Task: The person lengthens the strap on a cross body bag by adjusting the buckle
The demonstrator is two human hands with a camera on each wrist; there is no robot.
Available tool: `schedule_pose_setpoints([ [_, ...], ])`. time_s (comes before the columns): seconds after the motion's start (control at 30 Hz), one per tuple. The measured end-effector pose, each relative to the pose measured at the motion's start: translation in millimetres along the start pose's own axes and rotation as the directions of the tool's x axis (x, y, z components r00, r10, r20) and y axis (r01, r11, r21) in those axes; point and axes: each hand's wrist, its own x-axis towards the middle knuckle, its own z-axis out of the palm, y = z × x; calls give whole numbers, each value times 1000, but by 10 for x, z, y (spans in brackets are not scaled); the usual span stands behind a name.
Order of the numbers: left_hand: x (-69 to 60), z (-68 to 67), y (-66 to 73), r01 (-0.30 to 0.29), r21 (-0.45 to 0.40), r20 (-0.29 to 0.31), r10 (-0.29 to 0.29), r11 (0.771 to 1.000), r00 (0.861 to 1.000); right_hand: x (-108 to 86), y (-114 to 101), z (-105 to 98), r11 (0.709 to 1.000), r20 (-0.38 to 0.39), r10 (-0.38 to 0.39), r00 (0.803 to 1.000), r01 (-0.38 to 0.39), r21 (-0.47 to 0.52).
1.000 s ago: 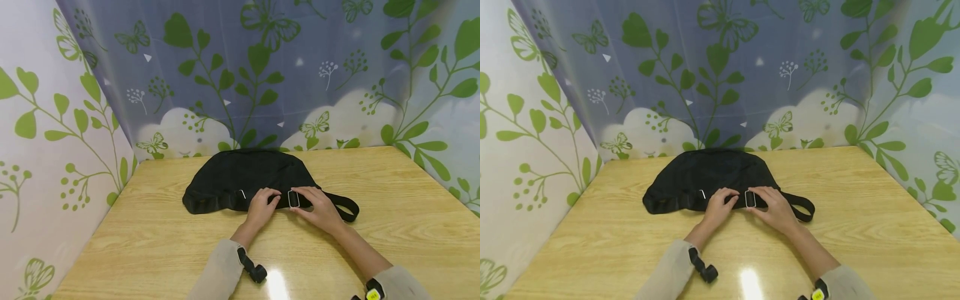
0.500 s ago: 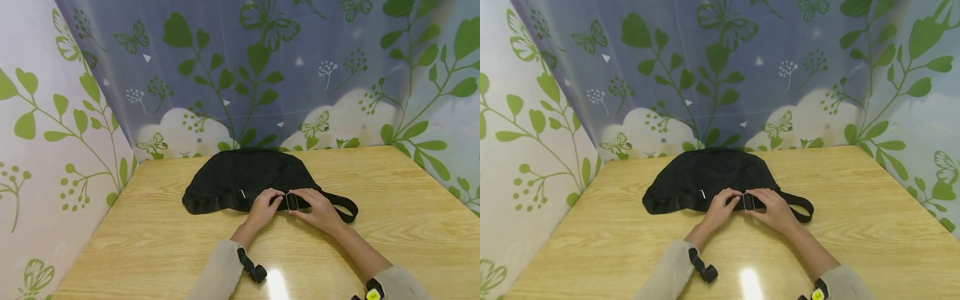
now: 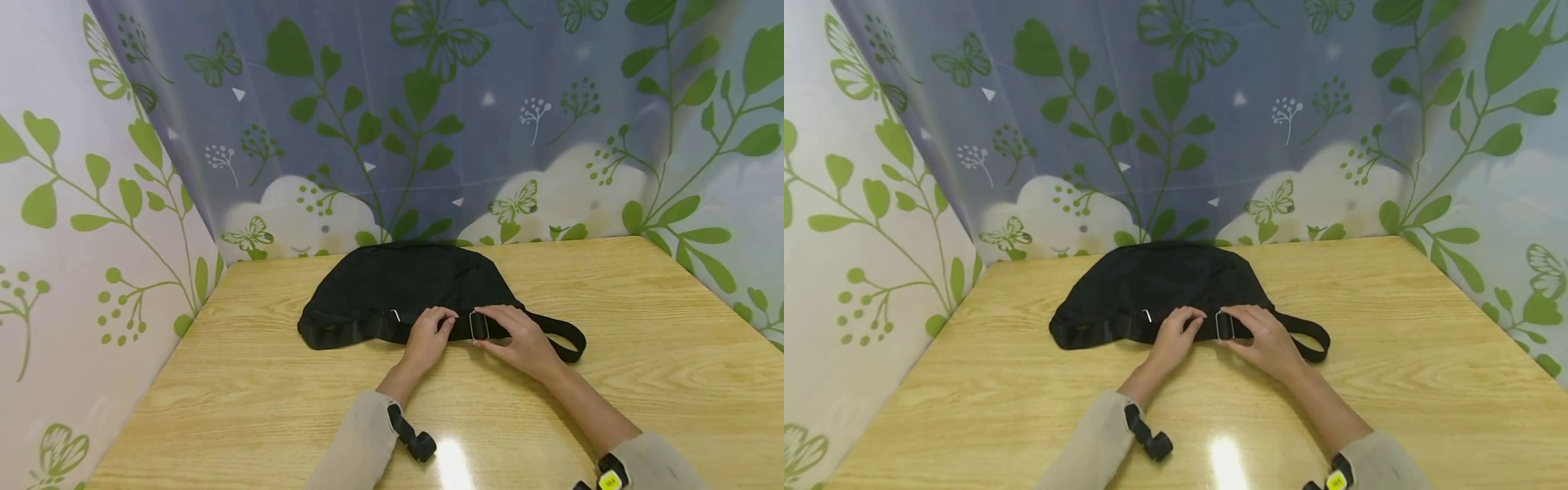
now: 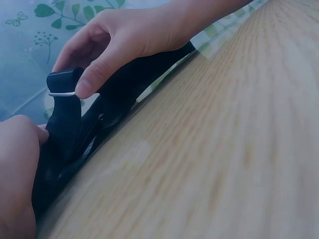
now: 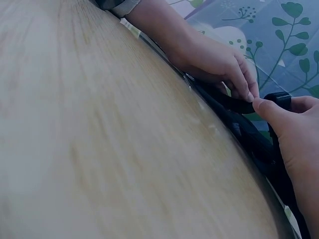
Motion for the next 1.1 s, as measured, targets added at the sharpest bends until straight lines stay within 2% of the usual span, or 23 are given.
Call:
schedule_pose_setpoints([
  [0.27, -1, -9, 21, 2, -149, 42, 5, 989, 999, 14, -16, -2, 1000, 4, -3, 1000, 3, 20],
  [0.43, -3, -7, 21, 2, -193, 76, 12, 981, 997, 10, -11, 17, 1000, 8, -21, 1000, 20, 10],
  [0.53, -7, -8, 23, -8, -142, 76, 19, 990, 997, 8, -16, 15, 999, -4, -32, 999, 32, 7],
  [0.63, -9, -6, 19, -22, 8, 53, 22, 1000, 998, 12, -22, 6, 999, -25, -33, 999, 33, 17],
  [0.73, -10, -1, 12, -23, 150, 23, 20, 988, 1000, 17, -22, -1, 999, -34, -31, 999, 32, 22],
  [0.8, -9, 0, 9, -15, 178, 8, 13, 984, 1000, 15, -16, -2, 999, -34, -32, 999, 33, 25],
  [0.87, -9, 3, 8, -2, 143, 4, 1, 990, 1000, 13, -10, -1, 999, -32, -39, 999, 40, 31],
  [0.97, -8, 4, 9, 11, 39, 15, -12, 999, 1000, 9, 0, 3, 998, -26, -47, 999, 48, 38],
  [1.1, -6, 0, 12, 5, -90, 41, -1, 996, 999, 9, -1, 9, 998, -18, -50, 999, 50, 43],
])
